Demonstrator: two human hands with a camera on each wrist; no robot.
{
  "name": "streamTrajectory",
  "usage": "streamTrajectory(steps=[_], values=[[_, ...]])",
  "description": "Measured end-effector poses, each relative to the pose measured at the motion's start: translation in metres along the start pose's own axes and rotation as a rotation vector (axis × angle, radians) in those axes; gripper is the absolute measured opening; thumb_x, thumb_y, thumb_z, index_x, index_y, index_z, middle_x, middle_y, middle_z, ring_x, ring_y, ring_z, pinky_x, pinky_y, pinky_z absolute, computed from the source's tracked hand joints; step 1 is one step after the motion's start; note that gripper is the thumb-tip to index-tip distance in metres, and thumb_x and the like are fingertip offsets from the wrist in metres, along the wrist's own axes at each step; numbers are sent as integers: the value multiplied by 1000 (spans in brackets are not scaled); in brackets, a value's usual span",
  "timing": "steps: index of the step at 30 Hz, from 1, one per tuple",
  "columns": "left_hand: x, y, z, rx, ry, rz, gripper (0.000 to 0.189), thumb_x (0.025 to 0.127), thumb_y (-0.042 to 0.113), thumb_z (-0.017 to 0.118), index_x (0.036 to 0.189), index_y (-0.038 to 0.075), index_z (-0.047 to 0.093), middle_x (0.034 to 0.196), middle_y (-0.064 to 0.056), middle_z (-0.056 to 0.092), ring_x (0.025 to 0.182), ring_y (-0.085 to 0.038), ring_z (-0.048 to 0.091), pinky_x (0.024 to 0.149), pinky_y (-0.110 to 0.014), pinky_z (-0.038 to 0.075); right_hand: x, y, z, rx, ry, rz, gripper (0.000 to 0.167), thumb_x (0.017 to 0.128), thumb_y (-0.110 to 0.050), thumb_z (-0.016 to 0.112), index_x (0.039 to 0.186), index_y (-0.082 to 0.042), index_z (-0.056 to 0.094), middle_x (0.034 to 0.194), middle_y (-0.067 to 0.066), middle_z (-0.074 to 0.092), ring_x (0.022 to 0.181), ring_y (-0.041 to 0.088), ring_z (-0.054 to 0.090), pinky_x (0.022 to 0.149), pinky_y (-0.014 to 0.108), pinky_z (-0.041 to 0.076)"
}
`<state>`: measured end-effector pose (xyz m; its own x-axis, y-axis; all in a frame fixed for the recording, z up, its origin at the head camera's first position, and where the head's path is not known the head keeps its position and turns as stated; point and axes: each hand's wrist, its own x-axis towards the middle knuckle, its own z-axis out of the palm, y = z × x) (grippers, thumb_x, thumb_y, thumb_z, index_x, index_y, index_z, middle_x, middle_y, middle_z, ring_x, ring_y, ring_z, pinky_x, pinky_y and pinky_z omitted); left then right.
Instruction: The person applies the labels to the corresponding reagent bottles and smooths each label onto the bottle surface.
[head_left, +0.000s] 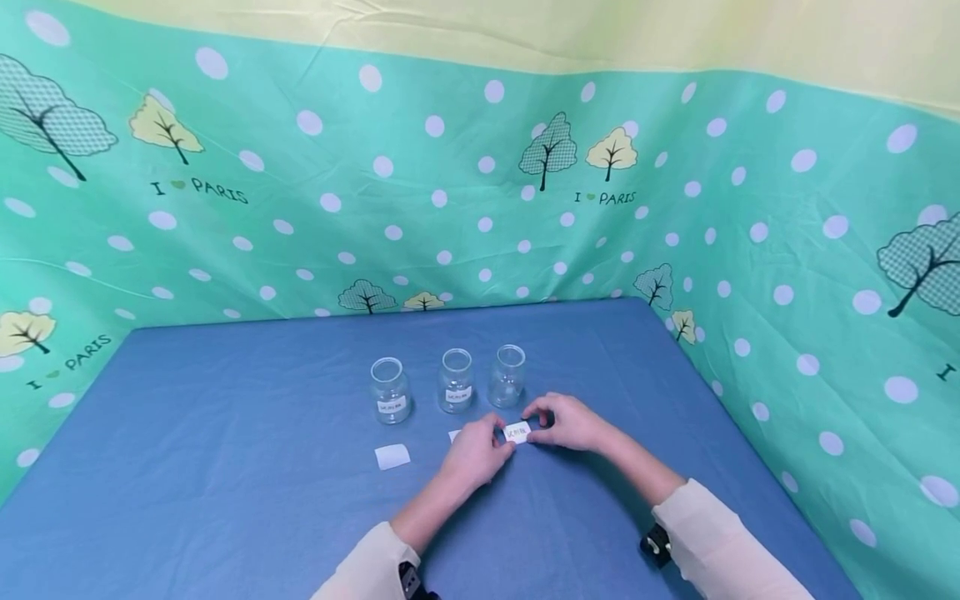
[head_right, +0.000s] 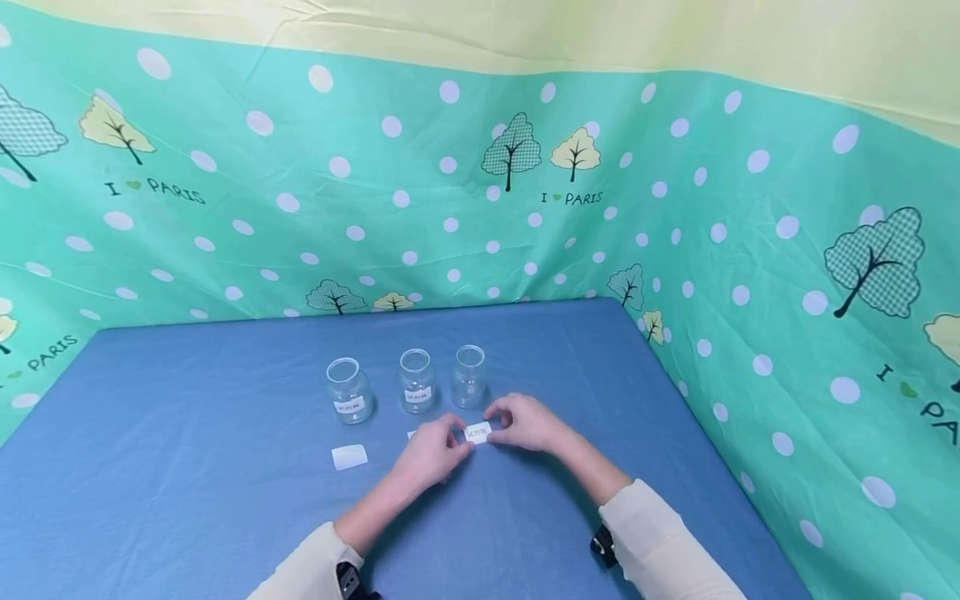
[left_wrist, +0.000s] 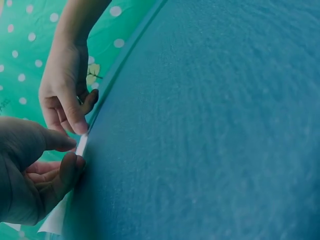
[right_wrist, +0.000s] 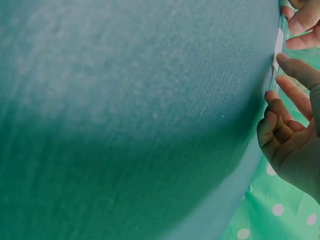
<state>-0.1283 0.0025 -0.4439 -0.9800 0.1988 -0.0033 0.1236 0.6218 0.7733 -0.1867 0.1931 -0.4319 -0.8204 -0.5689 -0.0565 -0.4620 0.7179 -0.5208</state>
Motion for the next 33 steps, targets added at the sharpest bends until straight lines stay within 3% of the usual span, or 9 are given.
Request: streamTrajectory(steps=[17, 26, 33], values=[[3, -2, 6, 22, 40, -50, 22, 84, 13, 65, 102, 3, 60, 50, 3, 51, 28, -6, 41, 36, -26, 39, 0, 0, 2, 42, 8, -27, 17, 79, -22, 74, 95, -17, 72, 77, 1, 55, 67, 6, 44, 60, 19, 38], [0, -5, 4, -85, 31, -42, 23, 85, 13, 64, 105, 2, 60, 56, 3, 54, 31, -4, 44, 35, -25, 41, -2, -3, -3, 130, -18, -20, 15, 82, -17, 71, 96, -14, 71, 77, -2, 58, 67, 8, 48, 59, 20, 41], [-2, -5, -2, -246, 39, -38, 26, 86, 13, 64, 110, 4, 57, 61, 2, 54, 34, -5, 48, 36, -26, 43, -3, -5, -7, 199, -33, -25, 15, 84, -20, 70, 98, -15, 70, 76, -2, 59, 59, 10, 48, 54, 22, 42]])
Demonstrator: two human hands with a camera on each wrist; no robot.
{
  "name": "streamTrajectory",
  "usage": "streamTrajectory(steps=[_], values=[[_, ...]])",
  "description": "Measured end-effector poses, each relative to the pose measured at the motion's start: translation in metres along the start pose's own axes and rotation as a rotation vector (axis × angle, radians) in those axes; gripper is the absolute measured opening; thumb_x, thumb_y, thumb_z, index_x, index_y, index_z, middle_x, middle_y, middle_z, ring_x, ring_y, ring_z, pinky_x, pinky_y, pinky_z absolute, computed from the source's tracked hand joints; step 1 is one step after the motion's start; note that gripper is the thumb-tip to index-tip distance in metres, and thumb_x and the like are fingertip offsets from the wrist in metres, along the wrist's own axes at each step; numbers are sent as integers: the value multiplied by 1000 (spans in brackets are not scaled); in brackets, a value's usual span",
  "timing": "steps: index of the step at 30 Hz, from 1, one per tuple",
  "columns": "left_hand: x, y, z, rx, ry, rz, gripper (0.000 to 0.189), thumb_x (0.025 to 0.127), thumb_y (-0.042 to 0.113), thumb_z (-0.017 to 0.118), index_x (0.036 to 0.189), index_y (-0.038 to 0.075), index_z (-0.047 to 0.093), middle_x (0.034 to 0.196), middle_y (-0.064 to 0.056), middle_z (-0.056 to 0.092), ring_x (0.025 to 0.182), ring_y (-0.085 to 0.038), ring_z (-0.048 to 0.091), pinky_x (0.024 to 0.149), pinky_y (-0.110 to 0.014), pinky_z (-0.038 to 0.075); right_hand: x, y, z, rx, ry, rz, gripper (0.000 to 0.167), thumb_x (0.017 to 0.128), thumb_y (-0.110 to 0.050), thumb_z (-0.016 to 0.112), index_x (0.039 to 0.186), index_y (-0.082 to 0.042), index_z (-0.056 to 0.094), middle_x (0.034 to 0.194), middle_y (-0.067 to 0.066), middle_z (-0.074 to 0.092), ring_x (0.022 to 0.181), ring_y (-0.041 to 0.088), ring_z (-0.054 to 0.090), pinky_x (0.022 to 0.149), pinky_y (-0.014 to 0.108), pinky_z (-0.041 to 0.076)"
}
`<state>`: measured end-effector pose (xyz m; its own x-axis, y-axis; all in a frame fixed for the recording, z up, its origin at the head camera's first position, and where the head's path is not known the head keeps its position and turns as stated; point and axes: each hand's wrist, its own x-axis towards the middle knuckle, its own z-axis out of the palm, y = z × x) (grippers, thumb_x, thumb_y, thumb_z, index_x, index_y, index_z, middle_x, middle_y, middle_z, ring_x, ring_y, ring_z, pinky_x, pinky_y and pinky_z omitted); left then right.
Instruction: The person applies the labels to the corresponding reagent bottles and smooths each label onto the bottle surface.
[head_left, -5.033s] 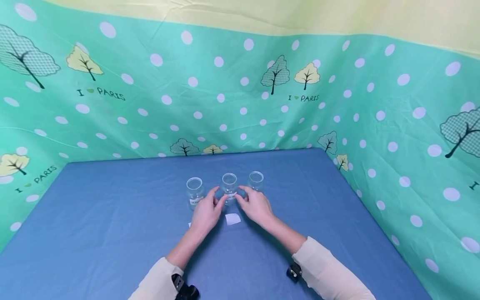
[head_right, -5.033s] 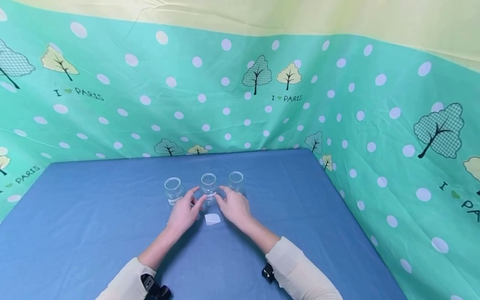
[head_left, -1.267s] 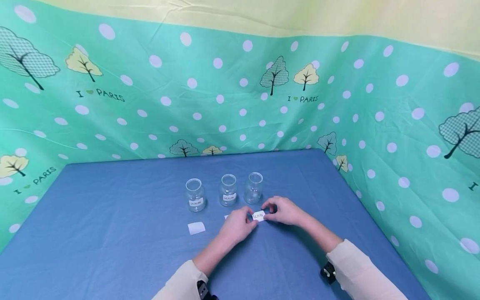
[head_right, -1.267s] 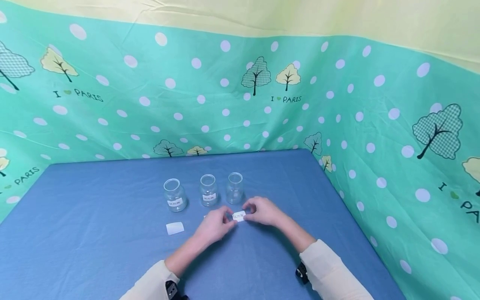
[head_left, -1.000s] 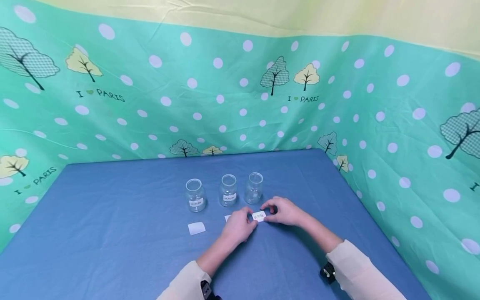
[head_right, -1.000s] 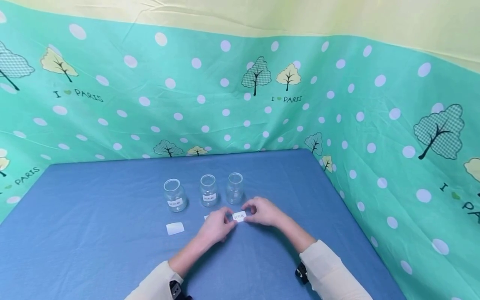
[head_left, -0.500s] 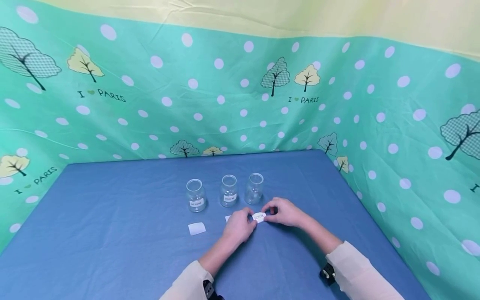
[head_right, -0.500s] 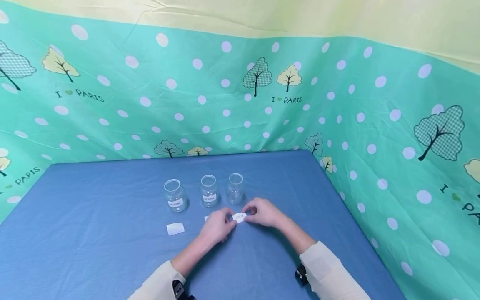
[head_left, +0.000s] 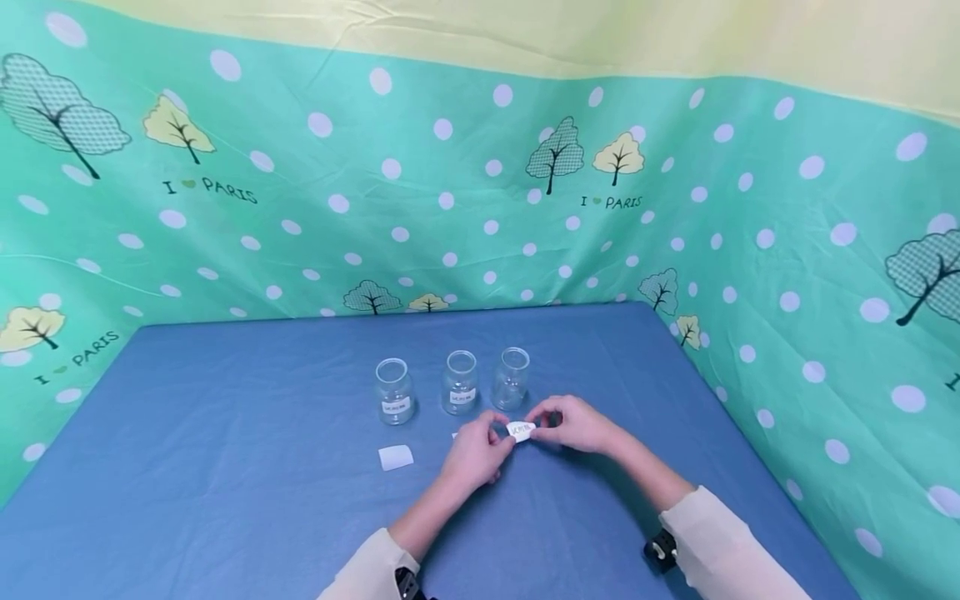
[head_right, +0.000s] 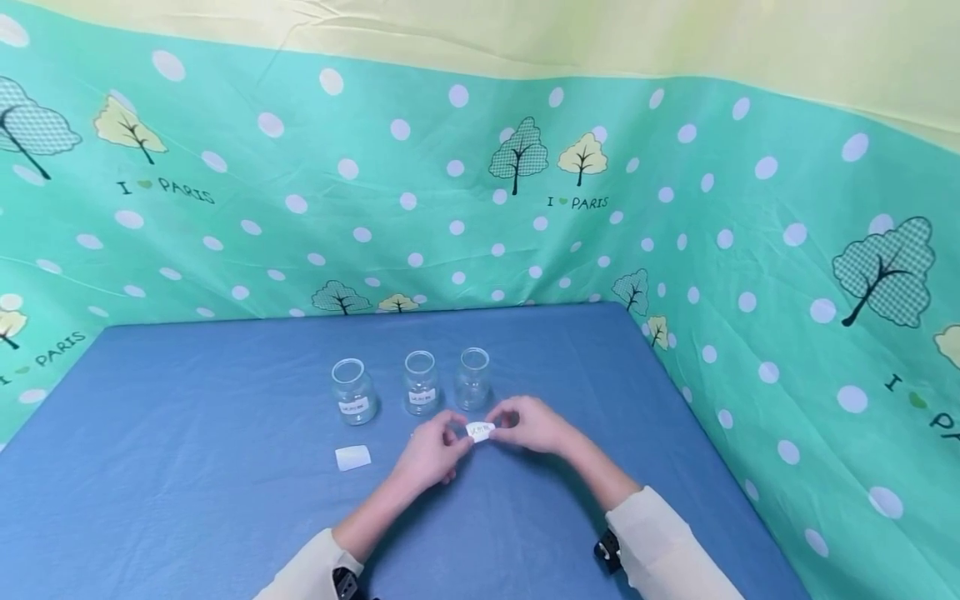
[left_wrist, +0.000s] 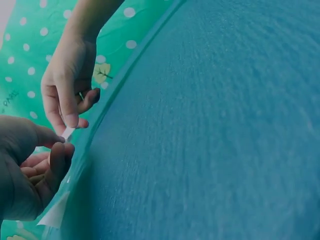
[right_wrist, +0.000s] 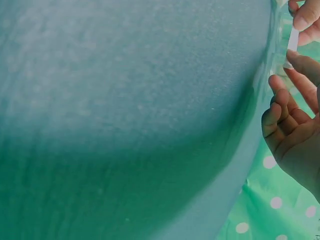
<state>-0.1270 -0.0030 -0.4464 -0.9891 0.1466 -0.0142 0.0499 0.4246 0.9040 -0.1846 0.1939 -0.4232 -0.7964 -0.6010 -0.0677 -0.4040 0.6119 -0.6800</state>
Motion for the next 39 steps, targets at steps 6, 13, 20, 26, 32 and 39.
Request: streamTrajectory(steps=[6, 13, 20, 26, 32, 39], values=[[-3, -1, -6, -64, 7, 5, 28, 87, 15, 64, 112, 5, 57, 64, 0, 56, 35, -6, 49, 36, -27, 44, 1, -6, -3, -7, 4, -14, 17, 83, -22, 70, 99, -15, 70, 77, -2, 60, 56, 15, 48, 51, 22, 41], [-6, -3, -10, -119, 40, -21, 34, 88, 16, 62, 118, 3, 53, 69, -2, 56, 37, -8, 50, 36, -28, 45, 5, -15, -2, -20, 4, 11, 17, 85, -24, 69, 101, -18, 69, 80, -5, 61, 56, 14, 49, 51, 23, 42], [-7, -7, -14, -197, 28, -53, 25, 90, 23, 61, 106, 4, 60, 69, -11, 62, 36, -8, 51, 37, -30, 46, 6, -17, -2, 5, 15, 20, 18, 85, -25, 68, 102, -19, 69, 81, -4, 61, 57, 12, 49, 50, 23, 42], [-8, -8, -18, -225, -6, -48, 21, 91, 22, 60, 98, 2, 63, 69, -10, 64, 36, -8, 52, 38, -30, 47, 7, -19, -2, 11, 19, 12, 18, 85, -26, 68, 102, -19, 69, 81, -4, 61, 56, 11, 48, 50, 23, 42], [-8, -10, -19, -220, -28, -46, 18, 90, 20, 60, 96, 3, 63, 65, -2, 61, 37, -8, 52, 39, -30, 48, 7, -18, 0, 16, 18, 11, 18, 86, -27, 67, 102, -20, 69, 81, -5, 61, 56, 13, 48, 49, 23, 41], [-9, -9, -21, -244, -41, -55, 17, 91, 18, 59, 96, 2, 62, 67, -3, 62, 39, -8, 53, 40, -29, 48, 8, -19, 1, 26, 15, 18, 18, 86, -28, 67, 102, -20, 69, 81, -4, 62, 55, 11, 48, 49, 24, 42]])
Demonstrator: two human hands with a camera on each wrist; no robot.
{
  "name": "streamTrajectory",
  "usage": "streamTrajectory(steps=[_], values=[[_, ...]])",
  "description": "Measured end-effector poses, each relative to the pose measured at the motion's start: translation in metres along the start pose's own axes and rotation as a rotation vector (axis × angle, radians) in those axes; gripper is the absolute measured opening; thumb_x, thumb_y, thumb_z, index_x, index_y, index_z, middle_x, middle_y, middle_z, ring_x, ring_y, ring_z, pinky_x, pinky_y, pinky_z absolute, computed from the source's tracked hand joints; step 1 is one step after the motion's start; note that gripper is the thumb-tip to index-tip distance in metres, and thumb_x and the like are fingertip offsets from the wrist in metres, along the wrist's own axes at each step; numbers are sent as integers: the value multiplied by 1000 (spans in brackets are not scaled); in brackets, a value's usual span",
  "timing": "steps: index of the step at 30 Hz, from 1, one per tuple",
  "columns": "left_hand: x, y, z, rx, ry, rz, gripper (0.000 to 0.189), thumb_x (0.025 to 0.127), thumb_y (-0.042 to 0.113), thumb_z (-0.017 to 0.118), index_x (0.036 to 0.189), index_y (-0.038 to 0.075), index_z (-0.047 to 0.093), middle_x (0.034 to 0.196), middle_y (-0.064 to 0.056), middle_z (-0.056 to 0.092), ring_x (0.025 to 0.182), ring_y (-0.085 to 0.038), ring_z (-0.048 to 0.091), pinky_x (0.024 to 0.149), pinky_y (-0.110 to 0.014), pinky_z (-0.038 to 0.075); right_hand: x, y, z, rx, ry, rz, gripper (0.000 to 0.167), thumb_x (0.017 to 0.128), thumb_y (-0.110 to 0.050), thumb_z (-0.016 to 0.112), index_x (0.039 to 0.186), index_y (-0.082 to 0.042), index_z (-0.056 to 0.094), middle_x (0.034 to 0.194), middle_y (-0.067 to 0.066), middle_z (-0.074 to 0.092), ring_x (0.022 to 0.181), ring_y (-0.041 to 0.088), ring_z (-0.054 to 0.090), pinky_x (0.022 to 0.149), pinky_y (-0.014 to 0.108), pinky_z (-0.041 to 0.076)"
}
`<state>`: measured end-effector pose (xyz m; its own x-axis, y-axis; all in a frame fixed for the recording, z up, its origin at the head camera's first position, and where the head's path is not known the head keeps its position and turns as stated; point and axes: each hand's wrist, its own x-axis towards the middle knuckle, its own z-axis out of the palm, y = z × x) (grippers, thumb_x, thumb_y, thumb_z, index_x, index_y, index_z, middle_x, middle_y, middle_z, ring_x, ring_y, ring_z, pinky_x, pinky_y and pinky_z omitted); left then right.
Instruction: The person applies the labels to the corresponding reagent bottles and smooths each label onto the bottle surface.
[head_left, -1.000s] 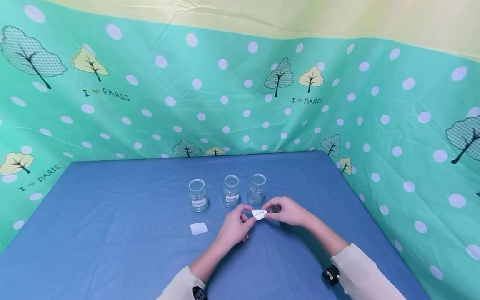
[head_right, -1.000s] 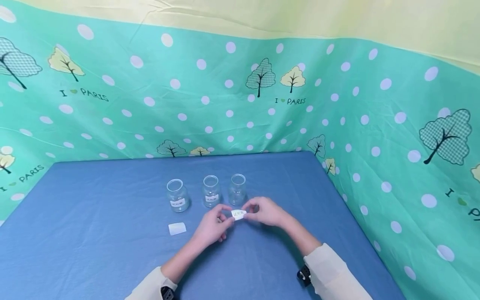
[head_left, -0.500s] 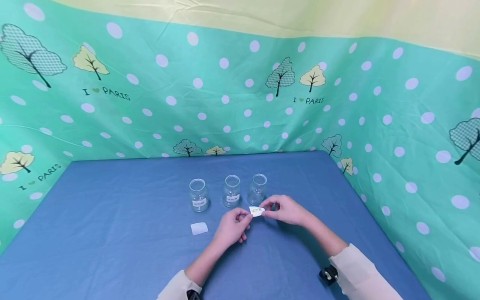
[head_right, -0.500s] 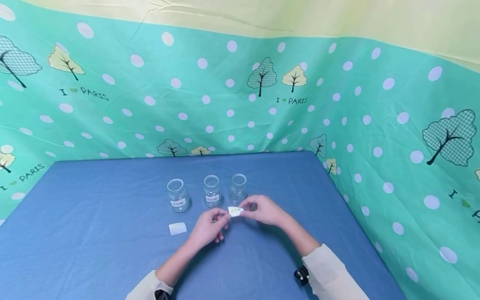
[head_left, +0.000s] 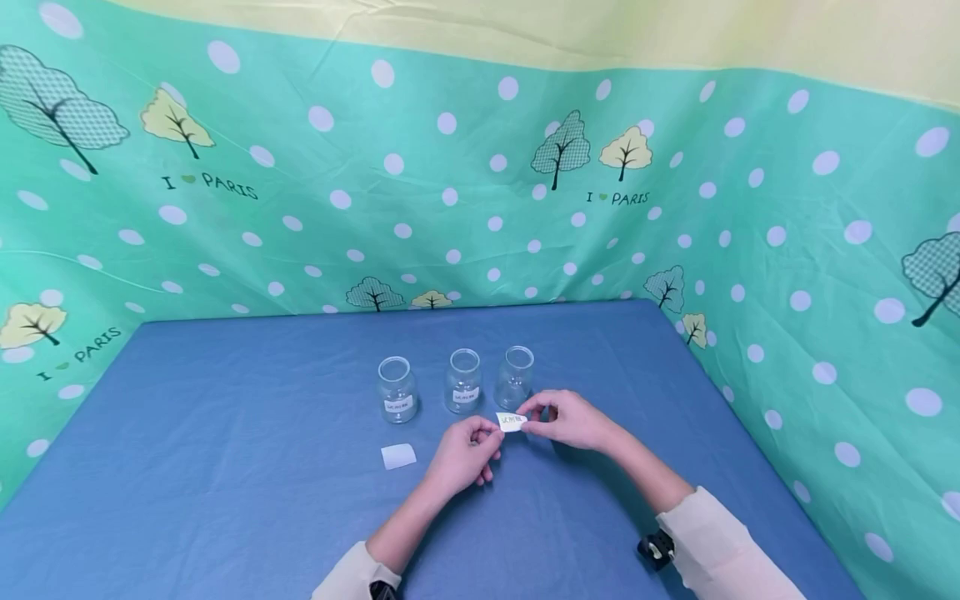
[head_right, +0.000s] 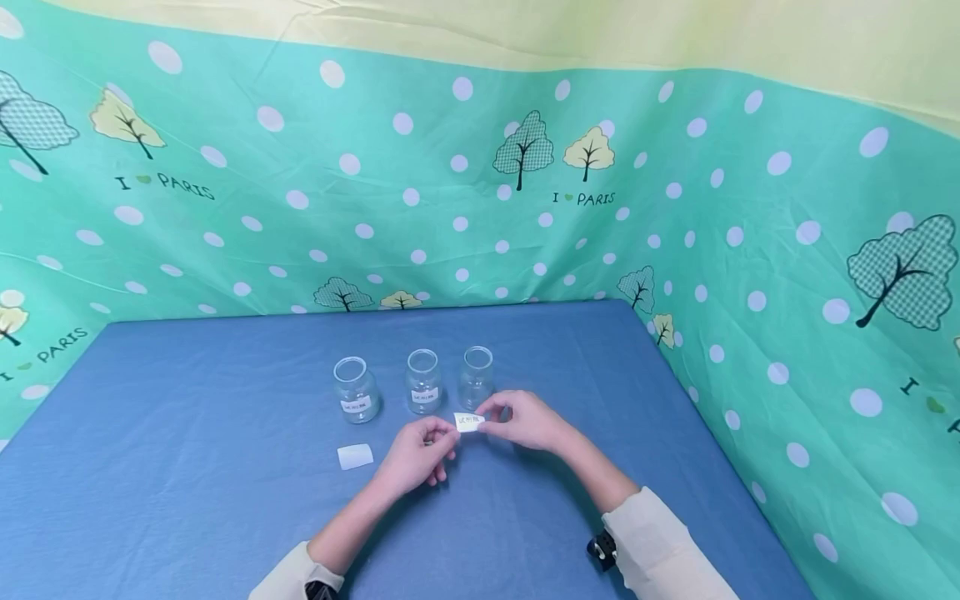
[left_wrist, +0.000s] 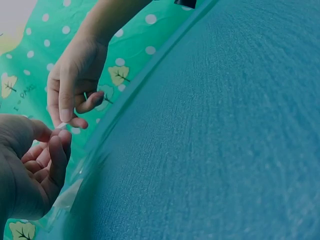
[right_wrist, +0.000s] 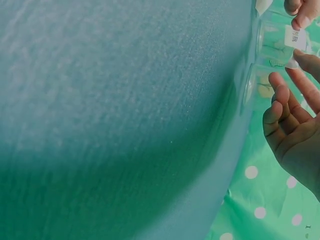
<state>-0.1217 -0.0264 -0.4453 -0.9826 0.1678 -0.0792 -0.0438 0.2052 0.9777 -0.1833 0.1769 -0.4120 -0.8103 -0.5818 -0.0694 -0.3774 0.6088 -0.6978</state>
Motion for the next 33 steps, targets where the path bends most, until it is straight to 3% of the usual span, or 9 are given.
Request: streamTrajectory(steps=[7, 18, 25, 33], values=[[0, 1, -2, -34, 27, -16, 16, 90, 17, 58, 95, 2, 61, 70, -7, 64, 40, -10, 54, 41, -30, 49, -1, -5, -1, 16, 11, -1, 24, 86, -28, 67, 108, -19, 66, 85, -1, 62, 53, 10, 47, 48, 24, 42], [0, 1, -6, -27, 60, -18, 18, 89, 17, 59, 95, 1, 61, 71, -12, 64, 41, -11, 54, 41, -30, 49, -3, -20, 5, -57, 175, -97, 16, 86, -24, 67, 102, -21, 70, 80, -7, 58, 58, 11, 49, 53, 22, 43], [-3, 6, -5, -40, 27, 28, 17, 88, 18, 61, 95, 2, 62, 73, -14, 64, 42, -11, 53, 40, -29, 48, -4, -28, 10, -78, 147, -196, 15, 86, -19, 67, 100, -20, 70, 75, -8, 57, 62, 5, 48, 57, 19, 44], [-5, 12, -6, -55, -25, 66, 18, 92, 13, 58, 100, -2, 61, 77, -21, 63, 41, -11, 51, 38, -26, 45, -6, -30, 9, -64, 146, -240, 13, 87, -21, 66, 99, -20, 72, 81, -8, 63, 60, 4, 46, 56, 20, 42]])
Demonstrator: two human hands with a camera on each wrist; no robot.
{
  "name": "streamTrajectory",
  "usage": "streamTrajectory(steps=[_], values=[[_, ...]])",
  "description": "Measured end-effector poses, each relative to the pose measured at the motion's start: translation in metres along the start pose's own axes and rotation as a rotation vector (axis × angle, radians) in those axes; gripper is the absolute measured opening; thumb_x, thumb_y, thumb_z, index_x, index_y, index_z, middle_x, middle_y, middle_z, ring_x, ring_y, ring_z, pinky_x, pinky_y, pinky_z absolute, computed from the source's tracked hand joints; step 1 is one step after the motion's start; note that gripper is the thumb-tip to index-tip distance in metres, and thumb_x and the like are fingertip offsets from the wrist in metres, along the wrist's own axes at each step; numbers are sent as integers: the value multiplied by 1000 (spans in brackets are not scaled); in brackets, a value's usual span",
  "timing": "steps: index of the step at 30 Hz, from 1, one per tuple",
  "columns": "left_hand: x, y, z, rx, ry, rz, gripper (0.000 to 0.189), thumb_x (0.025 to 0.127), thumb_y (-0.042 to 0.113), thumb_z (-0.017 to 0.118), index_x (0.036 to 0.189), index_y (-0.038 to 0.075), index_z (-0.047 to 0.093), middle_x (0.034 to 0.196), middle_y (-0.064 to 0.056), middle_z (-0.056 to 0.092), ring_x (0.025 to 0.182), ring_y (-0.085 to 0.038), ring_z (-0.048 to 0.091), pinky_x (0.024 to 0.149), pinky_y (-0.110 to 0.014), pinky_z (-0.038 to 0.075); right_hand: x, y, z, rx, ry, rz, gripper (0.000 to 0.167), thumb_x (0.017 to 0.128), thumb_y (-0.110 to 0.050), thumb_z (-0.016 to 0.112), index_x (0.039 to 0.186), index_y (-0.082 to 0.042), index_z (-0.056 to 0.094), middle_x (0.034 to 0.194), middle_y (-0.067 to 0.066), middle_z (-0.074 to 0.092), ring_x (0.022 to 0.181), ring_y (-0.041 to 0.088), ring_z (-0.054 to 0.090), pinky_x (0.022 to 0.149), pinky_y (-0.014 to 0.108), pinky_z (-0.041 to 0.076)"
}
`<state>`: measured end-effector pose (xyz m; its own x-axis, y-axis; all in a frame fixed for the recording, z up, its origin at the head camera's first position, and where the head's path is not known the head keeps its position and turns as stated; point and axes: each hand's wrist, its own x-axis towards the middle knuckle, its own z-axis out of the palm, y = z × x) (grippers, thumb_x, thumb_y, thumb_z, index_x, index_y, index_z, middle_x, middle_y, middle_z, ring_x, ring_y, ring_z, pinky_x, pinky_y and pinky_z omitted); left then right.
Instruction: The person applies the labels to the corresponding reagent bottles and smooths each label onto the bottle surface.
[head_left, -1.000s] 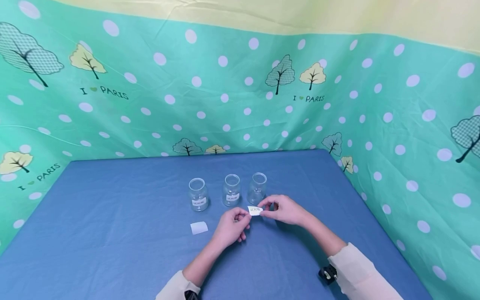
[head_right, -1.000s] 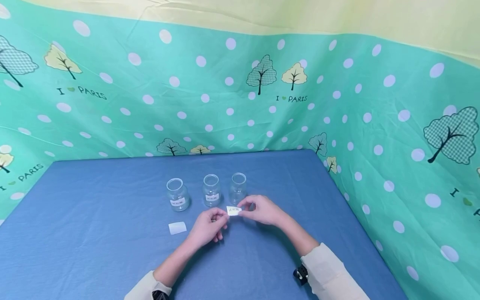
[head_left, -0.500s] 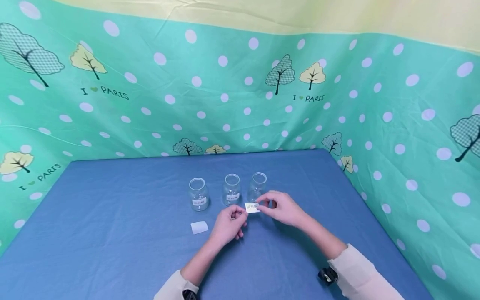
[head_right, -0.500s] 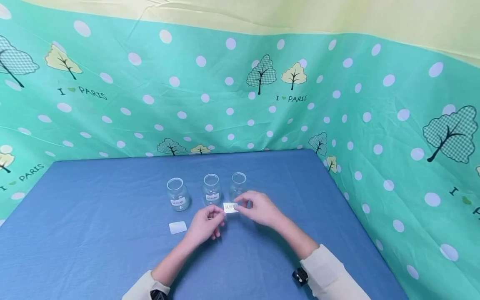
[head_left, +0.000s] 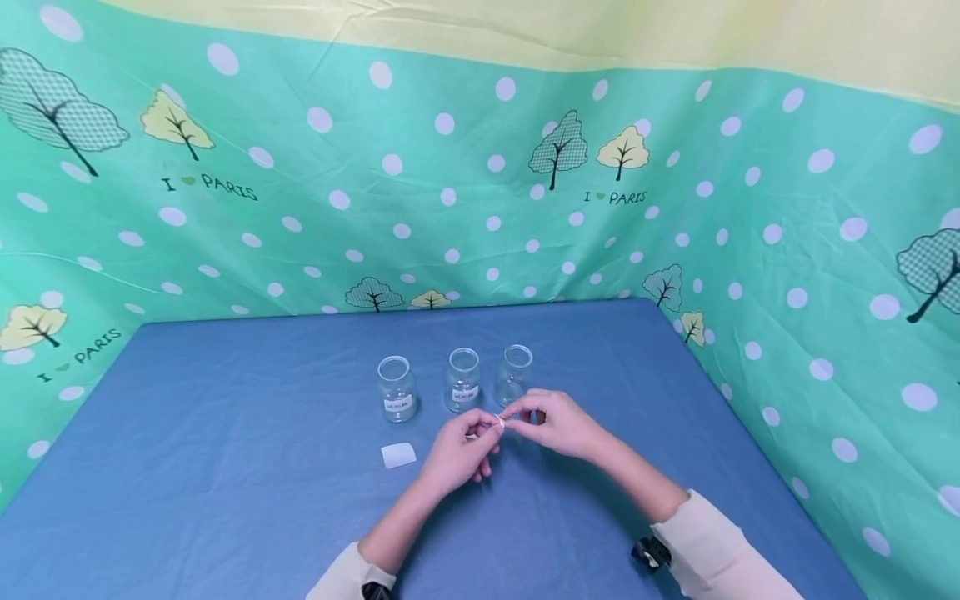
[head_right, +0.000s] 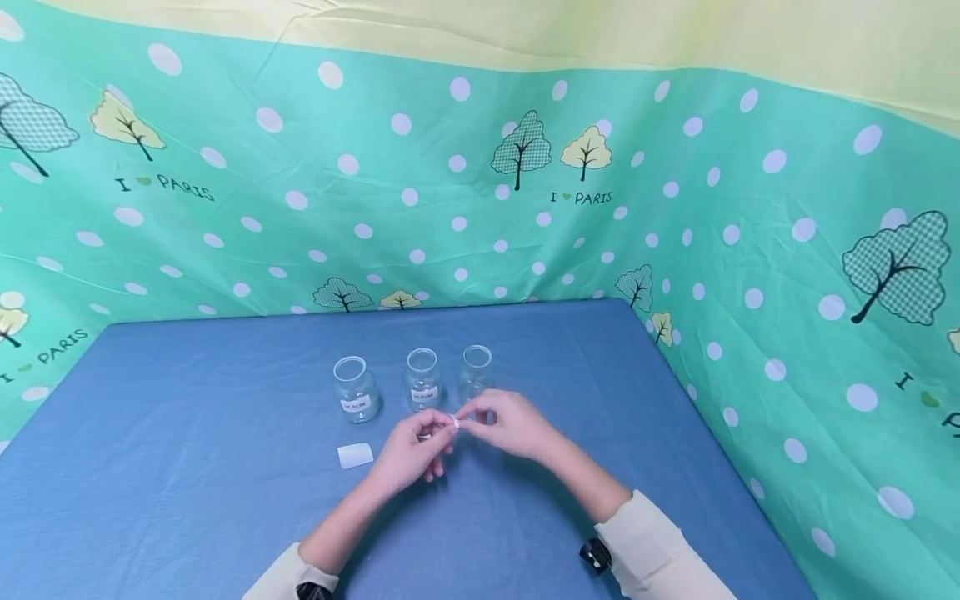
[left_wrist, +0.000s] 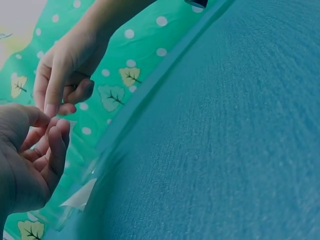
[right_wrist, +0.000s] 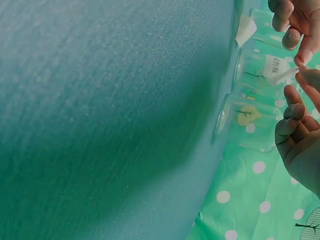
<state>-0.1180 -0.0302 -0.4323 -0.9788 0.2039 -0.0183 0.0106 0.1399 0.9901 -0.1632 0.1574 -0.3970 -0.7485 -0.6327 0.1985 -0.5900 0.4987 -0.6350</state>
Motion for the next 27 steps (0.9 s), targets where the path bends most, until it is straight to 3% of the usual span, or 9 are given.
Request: streamTrajectory(steps=[5, 10, 20, 27], values=[[-1, 1, -2, 7, -20, 16, 16, 93, 12, 56, 102, 0, 61, 78, -21, 62, 42, -13, 51, 37, -25, 43, -1, 0, -1, 32, -10, -8, 14, 88, -21, 65, 100, -20, 72, 81, -8, 63, 59, 7, 46, 54, 21, 42], [-2, 2, -3, -18, 1, 18, 16, 92, 17, 59, 101, 5, 63, 77, -15, 62, 42, -12, 51, 37, -25, 43, 0, -2, -1, 34, -23, 21, 14, 89, -23, 64, 101, -22, 72, 80, -10, 62, 59, 6, 46, 55, 20, 43], [-2, 4, -4, -32, 18, 5, 15, 92, 14, 59, 97, 0, 63, 77, -21, 61, 43, -13, 51, 38, -25, 44, 2, -2, 2, 42, -36, 47, 14, 88, -28, 65, 100, -25, 72, 86, -10, 65, 58, 6, 45, 55, 22, 43], [-1, 0, -7, -33, 29, 19, 15, 90, 22, 61, 96, 8, 64, 75, -14, 61, 43, -11, 53, 38, -27, 45, 4, -4, 4, 29, -18, 67, 14, 89, -27, 64, 101, -23, 71, 84, -9, 64, 61, 7, 48, 56, 23, 44]])
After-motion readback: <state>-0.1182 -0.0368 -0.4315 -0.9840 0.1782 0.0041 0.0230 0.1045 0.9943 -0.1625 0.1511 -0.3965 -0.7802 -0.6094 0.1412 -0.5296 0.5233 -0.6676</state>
